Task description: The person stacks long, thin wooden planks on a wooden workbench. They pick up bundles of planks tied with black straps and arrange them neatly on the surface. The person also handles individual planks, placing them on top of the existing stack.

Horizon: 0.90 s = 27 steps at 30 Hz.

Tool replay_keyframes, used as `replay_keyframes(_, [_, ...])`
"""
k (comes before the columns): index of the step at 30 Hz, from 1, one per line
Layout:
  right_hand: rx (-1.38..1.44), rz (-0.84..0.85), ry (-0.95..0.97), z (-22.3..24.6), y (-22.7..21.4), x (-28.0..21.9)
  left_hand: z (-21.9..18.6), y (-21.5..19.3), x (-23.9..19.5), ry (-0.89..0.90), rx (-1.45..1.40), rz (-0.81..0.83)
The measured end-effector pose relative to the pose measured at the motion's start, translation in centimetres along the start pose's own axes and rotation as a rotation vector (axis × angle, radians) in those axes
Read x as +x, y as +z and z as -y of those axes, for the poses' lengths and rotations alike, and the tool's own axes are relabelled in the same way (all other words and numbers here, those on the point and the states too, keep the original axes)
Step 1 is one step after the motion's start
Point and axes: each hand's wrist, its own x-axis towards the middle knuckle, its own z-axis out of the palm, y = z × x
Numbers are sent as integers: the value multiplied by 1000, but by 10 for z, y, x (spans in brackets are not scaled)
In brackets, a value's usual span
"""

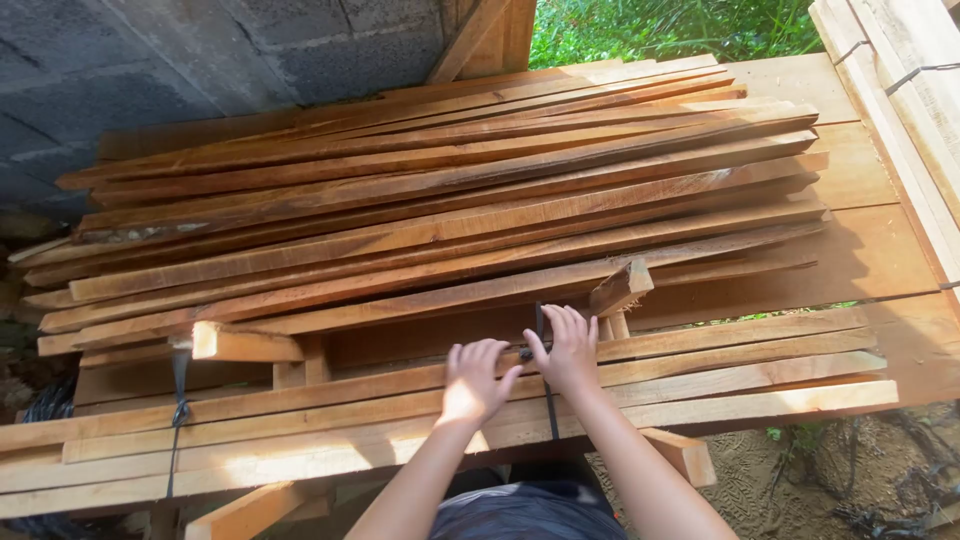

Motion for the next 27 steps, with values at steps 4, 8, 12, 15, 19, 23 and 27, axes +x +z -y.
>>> replay_keyframes(4, [-179,-147,-318,20,-17,-46,56,-3,-65,-31,138,-82])
replay_keyframes(8, [-339,-48,-377,15,-11,-100,91,24,-117,135,662,-423])
replay_keyframes(12, [-414,-97,-382,11,-8,-120,78,17,-129,158,644,-500])
replay_keyframes(15, [-500,-36,-379,-4,10,-120,77,8,-126,204,629,-491])
replay_keyframes(19, [-425,34,-380,-2,7,-123,78,33,-140,103,686,-459])
replay_keyframes(23, [-397,-36,-363,2,4,-114,62,51,-130,-68,740,-533])
replay_keyframes(27, [-410,1,-347,1,3,-118,54,68,-133,-127,739,-515])
